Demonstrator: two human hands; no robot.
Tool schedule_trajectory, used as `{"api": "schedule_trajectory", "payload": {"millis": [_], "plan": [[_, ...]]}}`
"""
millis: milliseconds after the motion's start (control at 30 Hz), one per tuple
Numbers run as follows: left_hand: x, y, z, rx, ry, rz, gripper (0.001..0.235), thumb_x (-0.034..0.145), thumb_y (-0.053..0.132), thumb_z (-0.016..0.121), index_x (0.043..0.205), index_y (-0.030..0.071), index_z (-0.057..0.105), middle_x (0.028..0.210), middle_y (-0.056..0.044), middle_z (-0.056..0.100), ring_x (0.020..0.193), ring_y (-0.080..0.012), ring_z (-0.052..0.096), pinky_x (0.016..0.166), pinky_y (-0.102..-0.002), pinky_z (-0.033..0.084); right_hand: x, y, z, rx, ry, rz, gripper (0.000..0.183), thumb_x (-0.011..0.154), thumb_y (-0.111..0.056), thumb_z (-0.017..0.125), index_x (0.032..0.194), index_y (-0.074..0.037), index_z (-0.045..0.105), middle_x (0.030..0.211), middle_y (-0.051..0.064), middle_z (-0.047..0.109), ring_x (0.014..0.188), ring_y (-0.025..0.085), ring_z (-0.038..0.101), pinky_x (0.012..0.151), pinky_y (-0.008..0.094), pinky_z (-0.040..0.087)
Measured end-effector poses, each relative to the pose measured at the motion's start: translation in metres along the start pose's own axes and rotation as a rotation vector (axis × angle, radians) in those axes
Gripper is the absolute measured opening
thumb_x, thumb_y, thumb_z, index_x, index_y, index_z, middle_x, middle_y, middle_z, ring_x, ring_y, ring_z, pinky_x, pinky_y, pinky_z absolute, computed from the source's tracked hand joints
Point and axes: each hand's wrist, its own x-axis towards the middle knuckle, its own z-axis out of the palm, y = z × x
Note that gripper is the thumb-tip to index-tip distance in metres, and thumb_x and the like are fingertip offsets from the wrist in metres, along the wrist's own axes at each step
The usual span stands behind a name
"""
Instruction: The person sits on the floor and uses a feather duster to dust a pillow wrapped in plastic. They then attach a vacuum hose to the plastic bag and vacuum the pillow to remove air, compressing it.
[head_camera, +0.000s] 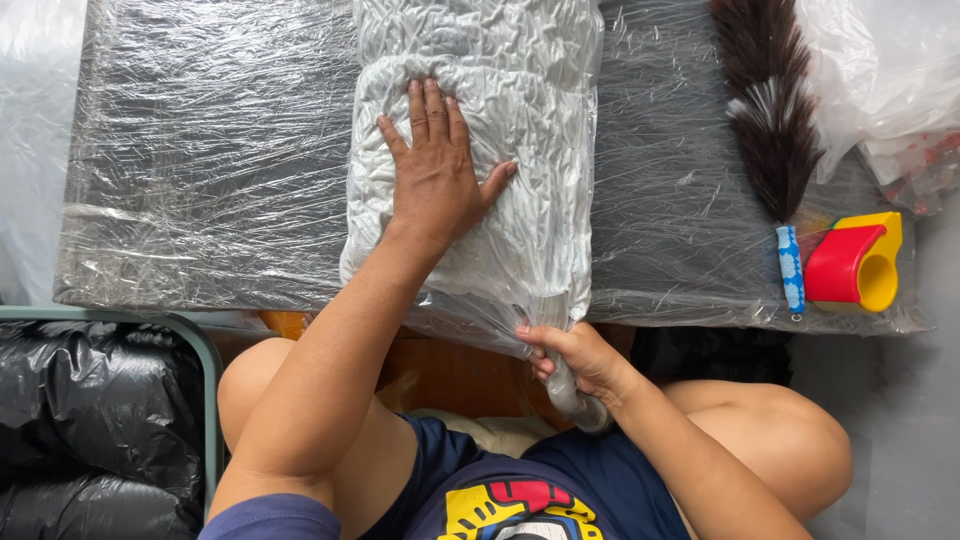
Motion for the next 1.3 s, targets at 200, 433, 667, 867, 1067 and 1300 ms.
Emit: {"api": "schedule_trajectory", "payload": {"millis": [200, 433, 667, 867, 1067, 1300], "plan": [[0.001, 0.0, 0.006, 0.02, 0.027, 0.005, 0.105, 0.1, 0.08, 0.023, 0.16, -0.006, 0.017, 0.166, -0.029, 0.01, 0.154, -0.0434, 0.003, 0.116, -0.073, 0.012, 0.001, 0.002, -0.001, -0.016, -0.012, -0.02, 0.027, 0.092, -0.014, 0.072, 0.07, -0.007, 0.058, 0.051, 0.003, 0.047, 0.042, 0.009, 0.044, 0.047, 0.027, 0.044], [0.001, 0.001, 0.01, 0.041, 0.045, 0.006, 0.105, 0.1, 0.079, 0.022, 0.16, -0.007, 0.018, 0.166, -0.029, 0.012, 0.153, -0.0442, 0.003, 0.116, -0.074, 0.012, 0.002, 0.002, -0.002, -0.035, -0.014, -0.02, 0.033, 0.092, -0.015, 0.072, 0.064, -0.007, 0.056, 0.047, 0.004, 0.046, 0.041, 0.01, 0.044, 0.048, 0.028, 0.044], [0.0, 0.001, 0.011, 0.037, 0.045, 0.015, 0.104, 0.1, 0.079, 0.021, 0.16, -0.007, 0.018, 0.166, -0.03, 0.012, 0.153, -0.0446, 0.004, 0.116, -0.073, 0.013, -0.002, -0.001, 0.002, -0.033, 0.003, -0.015, 0.032, 0.091, -0.015, 0.072, 0.064, -0.006, 0.056, 0.047, 0.004, 0.046, 0.042, 0.01, 0.044, 0.049, 0.027, 0.044], [0.001, 0.002, 0.01, 0.051, 0.005, 0.009, 0.105, 0.1, 0.079, 0.018, 0.16, -0.007, 0.016, 0.166, -0.029, 0.01, 0.153, -0.0439, 0.002, 0.117, -0.072, 0.013, -0.003, -0.005, 0.003, -0.039, 0.014, 0.011, 0.032, 0.091, -0.015, 0.073, 0.065, -0.007, 0.057, 0.048, 0.003, 0.047, 0.043, 0.01, 0.046, 0.05, 0.027, 0.044], [0.0, 0.001, 0.011, 0.064, 0.012, 0.017, 0.104, 0.1, 0.079, 0.016, 0.16, -0.006, 0.019, 0.166, -0.03, 0.011, 0.153, -0.0444, 0.003, 0.117, -0.071, 0.014, 0.0, 0.0, 0.001, -0.007, 0.009, 0.013, 0.029, 0.091, -0.014, 0.074, 0.067, -0.007, 0.058, 0.05, 0.003, 0.048, 0.043, 0.01, 0.046, 0.049, 0.027, 0.043], [0.0, 0.001, 0.016, 0.035, 0.022, 0.021, 0.102, 0.101, 0.078, 0.015, 0.16, -0.006, 0.021, 0.166, -0.031, 0.009, 0.153, -0.0443, 0.001, 0.118, -0.072, 0.01, -0.001, -0.001, 0.001, 0.006, 0.013, 0.023, 0.024, 0.091, -0.014, 0.074, 0.073, -0.007, 0.06, 0.053, 0.002, 0.048, 0.045, 0.01, 0.047, 0.049, 0.027, 0.043]]}}
